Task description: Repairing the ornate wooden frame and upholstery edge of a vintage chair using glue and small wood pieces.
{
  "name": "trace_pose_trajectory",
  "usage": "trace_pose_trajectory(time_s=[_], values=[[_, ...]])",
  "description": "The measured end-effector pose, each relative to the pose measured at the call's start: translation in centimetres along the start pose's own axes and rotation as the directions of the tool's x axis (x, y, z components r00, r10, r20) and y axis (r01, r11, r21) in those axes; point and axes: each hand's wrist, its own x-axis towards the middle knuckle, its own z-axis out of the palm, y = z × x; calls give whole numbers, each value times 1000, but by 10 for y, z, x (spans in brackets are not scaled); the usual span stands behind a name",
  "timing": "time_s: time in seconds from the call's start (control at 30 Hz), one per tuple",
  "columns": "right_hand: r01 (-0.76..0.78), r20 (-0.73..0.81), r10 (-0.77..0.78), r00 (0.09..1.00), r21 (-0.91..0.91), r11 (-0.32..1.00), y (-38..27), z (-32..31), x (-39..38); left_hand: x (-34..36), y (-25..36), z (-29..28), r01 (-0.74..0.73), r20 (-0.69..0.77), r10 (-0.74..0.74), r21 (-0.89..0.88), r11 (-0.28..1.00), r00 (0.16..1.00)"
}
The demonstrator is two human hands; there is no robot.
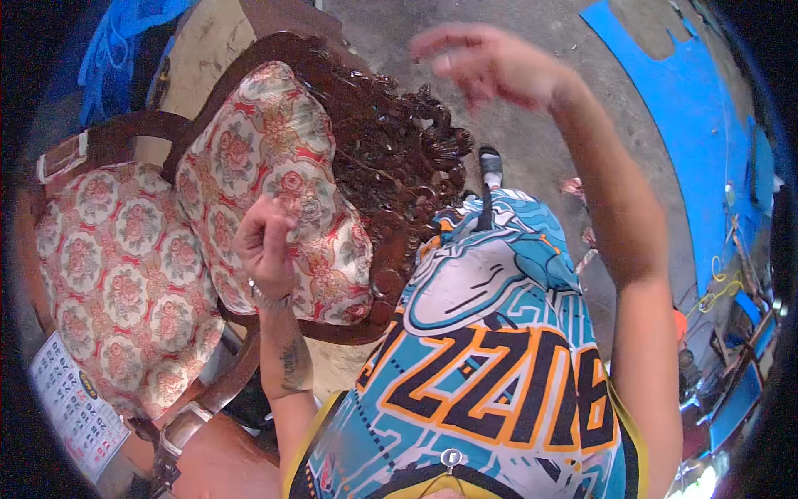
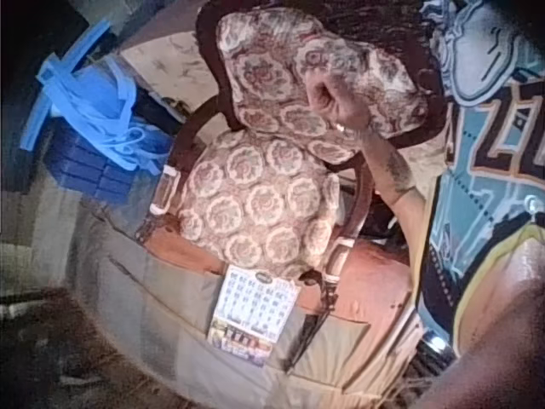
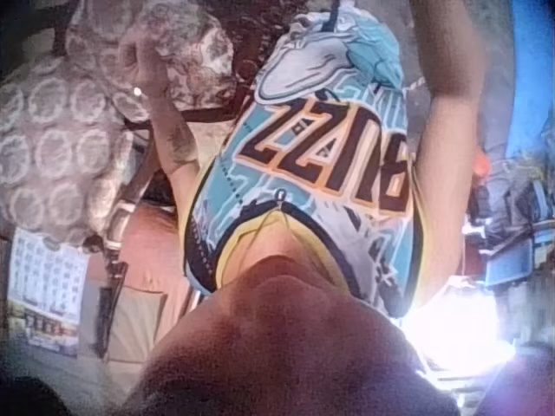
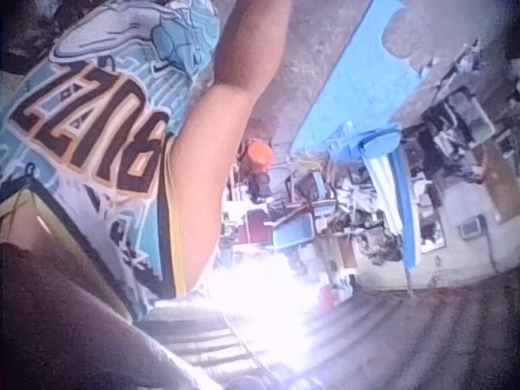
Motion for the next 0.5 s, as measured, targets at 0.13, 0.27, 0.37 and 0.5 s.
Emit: trace_pose_trajectory(time_s=[0.13,0.27,0.37,0.5], values=[[-515,75,558,826,-302,803,41,7,-88,-21,2,-1,40,43,-42,46,998,998],[-322,411,213,887,218,921,7,-1,-160,-29,12,14,200,140,-193,-38,979,971],[270,-1,-326,945,563,781,-26,-3,-129,-23,23,28,231,231,-185,-188,955,955],[157,-560,-465,686,-510,846,-43,8,-71,-29,25,50,151,397,-59,-205,967,916]])
